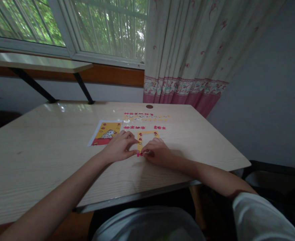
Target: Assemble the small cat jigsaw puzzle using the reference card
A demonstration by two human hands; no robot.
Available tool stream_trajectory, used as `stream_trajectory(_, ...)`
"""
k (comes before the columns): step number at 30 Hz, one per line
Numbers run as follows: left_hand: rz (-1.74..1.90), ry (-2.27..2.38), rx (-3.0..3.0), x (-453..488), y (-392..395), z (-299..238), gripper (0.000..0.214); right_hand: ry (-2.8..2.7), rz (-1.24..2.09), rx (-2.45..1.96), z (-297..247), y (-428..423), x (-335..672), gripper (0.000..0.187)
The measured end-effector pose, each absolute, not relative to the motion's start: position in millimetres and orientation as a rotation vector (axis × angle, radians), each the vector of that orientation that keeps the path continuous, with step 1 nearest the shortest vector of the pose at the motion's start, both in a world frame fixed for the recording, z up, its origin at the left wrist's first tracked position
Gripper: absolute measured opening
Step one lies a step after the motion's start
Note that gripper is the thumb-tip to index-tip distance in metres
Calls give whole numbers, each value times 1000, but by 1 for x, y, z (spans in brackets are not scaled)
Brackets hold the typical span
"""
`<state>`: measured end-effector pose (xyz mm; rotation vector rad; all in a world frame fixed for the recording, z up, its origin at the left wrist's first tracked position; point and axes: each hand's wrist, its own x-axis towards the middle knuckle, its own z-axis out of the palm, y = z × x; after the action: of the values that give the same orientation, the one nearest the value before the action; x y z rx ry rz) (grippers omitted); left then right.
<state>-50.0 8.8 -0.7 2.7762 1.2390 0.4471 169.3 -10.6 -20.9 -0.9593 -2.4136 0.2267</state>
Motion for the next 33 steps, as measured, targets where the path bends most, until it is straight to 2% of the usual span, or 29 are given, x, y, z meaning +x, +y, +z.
stream_trajectory(15,482,1221,2762,-52,9,-4,39,-2480,298,-807,-9,4,185,12)
stream_trajectory(19,472,1253,2764,-52,10,-5,42,-2475,241,-935,3,28,215,16)
stream_trajectory(22,454,1262,2779,-50,12,-5,50,-2555,200,-1059,6,40,238,32)
stream_trajectory(27,398,1288,2819,-50,15,-8,70,-2704,244,-1185,-3,47,250,76)
stream_trajectory(29,365,1300,2834,-50,16,-10,74,-2719,272,-1210,-7,47,248,83)
stream_trajectory(33,342,1318,2828,-51,17,-11,73,-2716,296,-1215,-9,48,245,84)
